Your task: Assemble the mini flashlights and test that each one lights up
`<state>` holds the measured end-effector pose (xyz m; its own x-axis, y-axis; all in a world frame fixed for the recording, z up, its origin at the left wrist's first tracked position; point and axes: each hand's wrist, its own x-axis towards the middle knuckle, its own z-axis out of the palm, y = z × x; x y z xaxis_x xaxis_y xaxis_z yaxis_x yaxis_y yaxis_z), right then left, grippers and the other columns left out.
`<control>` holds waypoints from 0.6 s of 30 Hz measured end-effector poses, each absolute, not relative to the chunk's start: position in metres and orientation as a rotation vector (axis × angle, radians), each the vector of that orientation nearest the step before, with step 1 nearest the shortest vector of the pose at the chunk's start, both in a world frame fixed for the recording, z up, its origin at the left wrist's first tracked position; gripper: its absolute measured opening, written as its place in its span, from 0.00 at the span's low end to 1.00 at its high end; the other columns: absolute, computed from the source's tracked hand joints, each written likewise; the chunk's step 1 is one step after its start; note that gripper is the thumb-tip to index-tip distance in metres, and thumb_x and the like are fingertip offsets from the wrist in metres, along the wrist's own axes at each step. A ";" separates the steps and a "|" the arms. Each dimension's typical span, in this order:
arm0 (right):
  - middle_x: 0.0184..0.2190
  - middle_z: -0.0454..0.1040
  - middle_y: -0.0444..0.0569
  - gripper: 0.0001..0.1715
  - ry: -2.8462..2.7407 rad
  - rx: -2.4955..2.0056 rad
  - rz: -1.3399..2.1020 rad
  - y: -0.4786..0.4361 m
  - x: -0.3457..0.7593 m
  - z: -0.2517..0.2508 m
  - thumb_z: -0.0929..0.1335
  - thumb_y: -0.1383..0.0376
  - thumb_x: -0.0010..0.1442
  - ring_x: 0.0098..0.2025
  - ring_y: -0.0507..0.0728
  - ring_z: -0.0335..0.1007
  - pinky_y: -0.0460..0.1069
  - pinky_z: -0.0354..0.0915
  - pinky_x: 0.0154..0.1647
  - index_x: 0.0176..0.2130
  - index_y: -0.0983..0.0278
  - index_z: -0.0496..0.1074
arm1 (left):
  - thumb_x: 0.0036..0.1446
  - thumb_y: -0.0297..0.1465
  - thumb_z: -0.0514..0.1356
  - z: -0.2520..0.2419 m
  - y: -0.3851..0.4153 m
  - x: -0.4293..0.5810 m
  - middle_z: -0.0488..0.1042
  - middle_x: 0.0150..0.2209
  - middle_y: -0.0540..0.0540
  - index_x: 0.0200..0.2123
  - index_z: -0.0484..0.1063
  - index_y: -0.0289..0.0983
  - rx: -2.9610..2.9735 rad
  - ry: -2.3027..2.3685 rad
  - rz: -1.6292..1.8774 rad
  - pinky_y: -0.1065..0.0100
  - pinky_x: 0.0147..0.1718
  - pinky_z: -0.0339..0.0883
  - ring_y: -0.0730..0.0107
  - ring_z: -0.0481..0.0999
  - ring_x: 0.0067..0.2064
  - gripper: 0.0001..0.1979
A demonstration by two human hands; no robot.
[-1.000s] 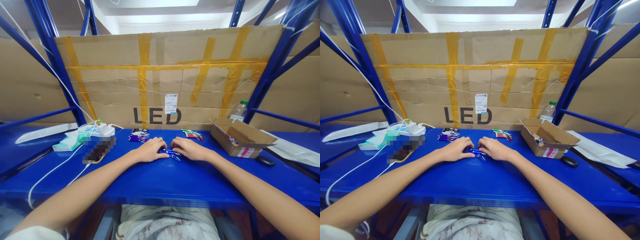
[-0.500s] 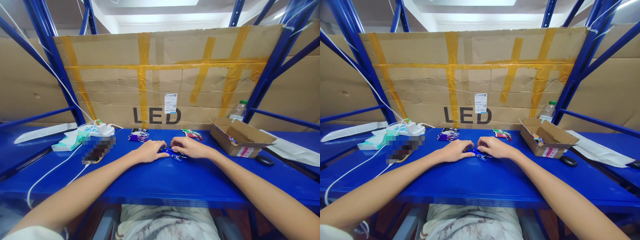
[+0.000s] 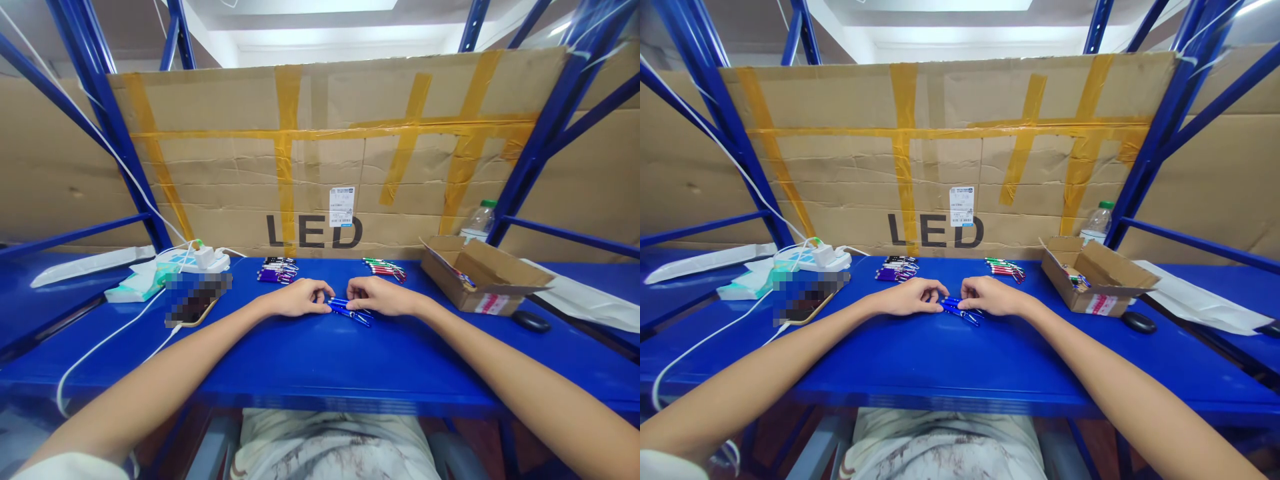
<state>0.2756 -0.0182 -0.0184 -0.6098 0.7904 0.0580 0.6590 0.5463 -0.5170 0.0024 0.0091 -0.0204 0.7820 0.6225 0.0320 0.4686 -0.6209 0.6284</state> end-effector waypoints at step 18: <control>0.52 0.75 0.58 0.18 -2.684 -1.078 0.186 -0.026 0.265 -0.019 0.68 0.54 0.73 0.53 0.67 0.68 0.59 0.64 0.56 0.54 0.63 0.72 | 0.62 0.40 0.67 -0.030 0.008 0.008 0.81 0.42 0.44 0.58 0.73 0.35 2.266 0.773 0.449 0.66 0.38 0.67 0.66 0.76 0.39 0.25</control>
<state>0.2652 -0.0262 -0.0193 -0.6982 0.6940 0.1757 0.6631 0.7194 -0.2069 0.0078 0.0077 -0.0296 0.7626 0.6397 0.0961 0.4005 -0.5836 0.7064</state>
